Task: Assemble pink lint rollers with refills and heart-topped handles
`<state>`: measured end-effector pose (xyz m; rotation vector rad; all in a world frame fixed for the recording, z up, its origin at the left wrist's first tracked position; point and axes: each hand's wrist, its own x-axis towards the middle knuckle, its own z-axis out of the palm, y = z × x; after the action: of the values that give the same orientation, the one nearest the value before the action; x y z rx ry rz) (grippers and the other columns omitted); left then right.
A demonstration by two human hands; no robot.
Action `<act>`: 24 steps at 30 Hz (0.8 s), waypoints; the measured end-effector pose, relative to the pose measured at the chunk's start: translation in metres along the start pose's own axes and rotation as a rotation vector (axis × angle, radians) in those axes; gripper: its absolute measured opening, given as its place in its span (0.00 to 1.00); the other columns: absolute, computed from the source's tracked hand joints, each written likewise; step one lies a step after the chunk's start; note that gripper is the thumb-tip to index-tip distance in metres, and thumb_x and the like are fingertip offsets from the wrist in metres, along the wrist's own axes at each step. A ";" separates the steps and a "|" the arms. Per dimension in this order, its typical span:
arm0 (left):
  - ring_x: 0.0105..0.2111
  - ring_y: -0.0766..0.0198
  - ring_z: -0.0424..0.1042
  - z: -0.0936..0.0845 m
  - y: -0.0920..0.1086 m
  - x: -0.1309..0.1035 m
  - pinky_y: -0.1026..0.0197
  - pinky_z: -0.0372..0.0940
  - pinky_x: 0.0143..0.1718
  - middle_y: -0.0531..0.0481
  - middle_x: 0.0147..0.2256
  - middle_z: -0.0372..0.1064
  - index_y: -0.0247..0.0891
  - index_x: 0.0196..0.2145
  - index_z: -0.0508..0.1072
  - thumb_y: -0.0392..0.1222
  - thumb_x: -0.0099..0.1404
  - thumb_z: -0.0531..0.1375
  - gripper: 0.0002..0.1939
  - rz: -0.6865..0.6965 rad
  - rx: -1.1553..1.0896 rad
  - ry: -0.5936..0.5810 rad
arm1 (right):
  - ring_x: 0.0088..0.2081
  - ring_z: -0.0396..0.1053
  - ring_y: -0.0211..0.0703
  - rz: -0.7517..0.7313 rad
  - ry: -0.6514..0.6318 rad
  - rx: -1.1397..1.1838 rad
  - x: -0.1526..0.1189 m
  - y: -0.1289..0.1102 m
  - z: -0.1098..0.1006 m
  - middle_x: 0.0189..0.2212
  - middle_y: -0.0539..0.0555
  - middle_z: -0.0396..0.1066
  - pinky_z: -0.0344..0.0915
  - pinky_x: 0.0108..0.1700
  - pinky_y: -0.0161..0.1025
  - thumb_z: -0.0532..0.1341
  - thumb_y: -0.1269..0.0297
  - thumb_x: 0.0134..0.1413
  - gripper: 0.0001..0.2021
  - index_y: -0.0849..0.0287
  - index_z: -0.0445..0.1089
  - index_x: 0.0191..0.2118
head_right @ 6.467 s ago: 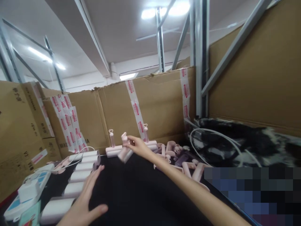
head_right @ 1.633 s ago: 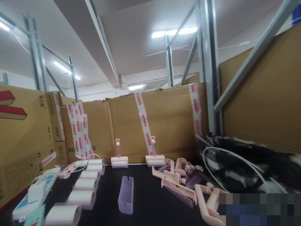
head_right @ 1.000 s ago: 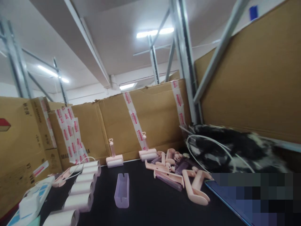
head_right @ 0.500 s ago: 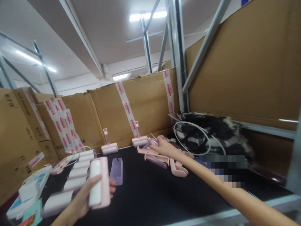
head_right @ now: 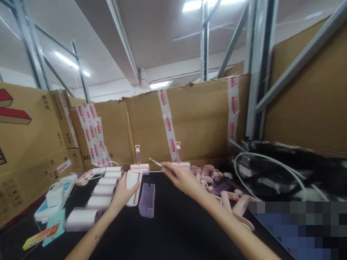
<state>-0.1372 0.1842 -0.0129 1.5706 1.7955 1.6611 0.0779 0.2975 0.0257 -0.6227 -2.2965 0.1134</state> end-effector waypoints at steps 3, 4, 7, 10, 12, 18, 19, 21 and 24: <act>0.33 0.59 0.71 0.000 0.003 -0.006 0.61 0.64 0.35 0.48 0.32 0.72 0.37 0.39 0.66 0.45 0.54 0.60 0.16 0.017 0.099 -0.033 | 0.40 0.72 0.48 -0.030 -0.050 0.084 -0.017 -0.038 0.012 0.42 0.53 0.75 0.67 0.42 0.41 0.49 0.59 0.60 0.16 0.53 0.70 0.48; 0.32 0.59 0.71 0.001 0.004 -0.008 0.62 0.64 0.34 0.48 0.31 0.72 0.37 0.38 0.66 0.45 0.54 0.60 0.15 0.020 0.118 -0.038 | 0.39 0.73 0.47 -0.024 -0.056 0.105 -0.022 -0.045 0.014 0.41 0.53 0.75 0.68 0.42 0.41 0.49 0.59 0.60 0.17 0.53 0.71 0.48; 0.31 0.60 0.71 0.003 0.006 -0.011 0.63 0.63 0.33 0.50 0.31 0.72 0.39 0.38 0.66 0.45 0.54 0.60 0.14 0.030 0.191 -0.039 | 0.40 0.73 0.47 0.002 -0.061 0.172 -0.032 -0.050 0.019 0.42 0.53 0.74 0.68 0.42 0.40 0.50 0.60 0.60 0.16 0.52 0.71 0.48; 0.34 0.57 0.72 0.005 0.006 -0.013 0.62 0.63 0.34 0.48 0.35 0.72 0.40 0.40 0.65 0.45 0.55 0.59 0.15 0.049 0.333 -0.016 | 0.41 0.72 0.49 0.036 -0.063 0.208 -0.038 -0.046 0.024 0.42 0.54 0.74 0.67 0.44 0.42 0.50 0.59 0.60 0.17 0.53 0.70 0.49; 0.37 0.54 0.72 0.007 0.006 -0.013 0.60 0.63 0.36 0.46 0.38 0.72 0.40 0.42 0.64 0.45 0.57 0.57 0.15 0.075 0.454 0.010 | 0.42 0.72 0.49 0.071 -0.061 0.260 -0.040 -0.045 0.030 0.41 0.55 0.74 0.66 0.45 0.42 0.50 0.59 0.60 0.17 0.54 0.70 0.50; 0.39 0.51 0.73 0.025 0.022 -0.004 0.60 0.63 0.35 0.43 0.39 0.71 0.40 0.44 0.63 0.43 0.58 0.56 0.16 0.211 0.629 -0.035 | 0.23 0.66 0.38 0.271 -0.027 0.613 -0.041 -0.039 0.040 0.23 0.49 0.69 0.65 0.27 0.34 0.49 0.53 0.60 0.24 0.58 0.57 0.59; 0.39 0.51 0.73 0.029 0.026 0.001 0.60 0.63 0.34 0.43 0.38 0.71 0.39 0.44 0.63 0.43 0.58 0.56 0.15 0.221 0.619 -0.046 | 0.21 0.64 0.37 0.294 0.016 0.644 -0.040 -0.035 0.040 0.22 0.48 0.68 0.63 0.25 0.34 0.49 0.52 0.60 0.26 0.58 0.54 0.60; 0.38 0.50 0.73 0.037 0.036 0.012 0.59 0.63 0.34 0.43 0.36 0.72 0.39 0.42 0.62 0.44 0.57 0.57 0.15 0.227 0.602 -0.060 | 0.24 0.65 0.39 0.303 0.115 0.680 -0.038 -0.025 0.038 0.23 0.50 0.69 0.64 0.26 0.35 0.51 0.51 0.58 0.27 0.58 0.57 0.59; 0.37 0.50 0.73 0.056 0.049 0.030 0.59 0.62 0.34 0.41 0.34 0.72 0.38 0.39 0.61 0.48 0.57 0.58 0.16 0.213 0.565 -0.086 | 0.30 0.68 0.45 0.296 0.229 0.695 -0.034 -0.012 0.036 0.26 0.53 0.71 0.66 0.30 0.38 0.52 0.48 0.55 0.27 0.59 0.64 0.56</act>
<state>-0.0810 0.2286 0.0233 2.0832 2.2445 1.1861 0.0694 0.2745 -0.0188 -0.5579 -1.7642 0.8882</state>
